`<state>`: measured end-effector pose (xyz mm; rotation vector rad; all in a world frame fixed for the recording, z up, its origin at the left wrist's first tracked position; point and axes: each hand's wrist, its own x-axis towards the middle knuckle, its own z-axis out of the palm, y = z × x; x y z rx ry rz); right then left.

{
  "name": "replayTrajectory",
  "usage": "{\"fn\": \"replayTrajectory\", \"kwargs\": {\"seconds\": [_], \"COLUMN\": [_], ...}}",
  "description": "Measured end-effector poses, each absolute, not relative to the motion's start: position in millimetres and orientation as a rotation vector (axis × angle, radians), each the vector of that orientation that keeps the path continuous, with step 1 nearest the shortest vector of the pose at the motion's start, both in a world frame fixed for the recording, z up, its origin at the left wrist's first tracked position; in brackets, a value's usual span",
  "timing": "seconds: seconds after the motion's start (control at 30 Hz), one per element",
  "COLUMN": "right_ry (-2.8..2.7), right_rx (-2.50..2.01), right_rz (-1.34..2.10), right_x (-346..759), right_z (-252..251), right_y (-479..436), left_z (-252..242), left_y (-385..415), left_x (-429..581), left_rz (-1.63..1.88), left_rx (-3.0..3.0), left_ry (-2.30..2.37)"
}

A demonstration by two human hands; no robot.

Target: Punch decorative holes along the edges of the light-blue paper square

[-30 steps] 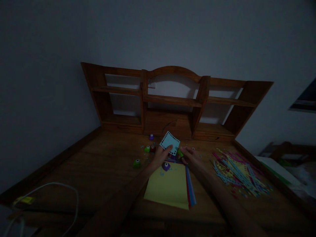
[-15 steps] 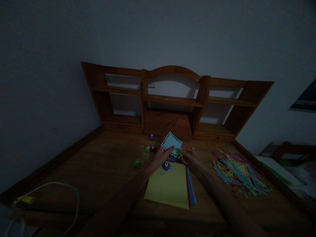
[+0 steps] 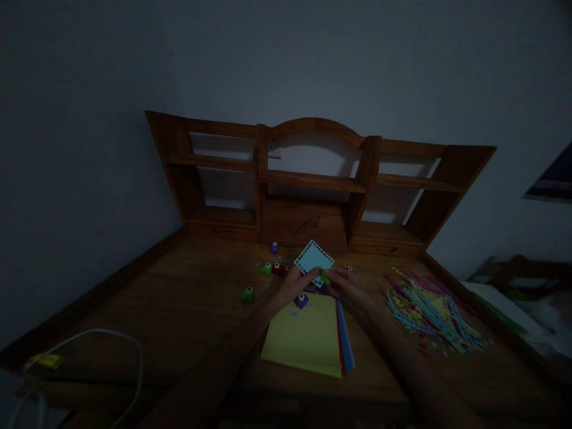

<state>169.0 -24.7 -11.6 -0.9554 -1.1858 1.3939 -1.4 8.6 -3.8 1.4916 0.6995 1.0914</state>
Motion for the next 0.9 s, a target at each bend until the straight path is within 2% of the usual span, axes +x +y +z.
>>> {"fn": "replayTrajectory", "kwargs": {"seconds": [0.9], "right_ry": [-1.175], "right_rx": [-0.928], "right_rz": [1.397], "right_x": [169.3], "right_z": [-9.5], "right_y": [-26.3], "left_z": [-3.9], "left_y": [9.5], "left_x": [-0.4], "left_rz": [1.095], "left_rx": [1.564], "left_ry": [0.754]}}
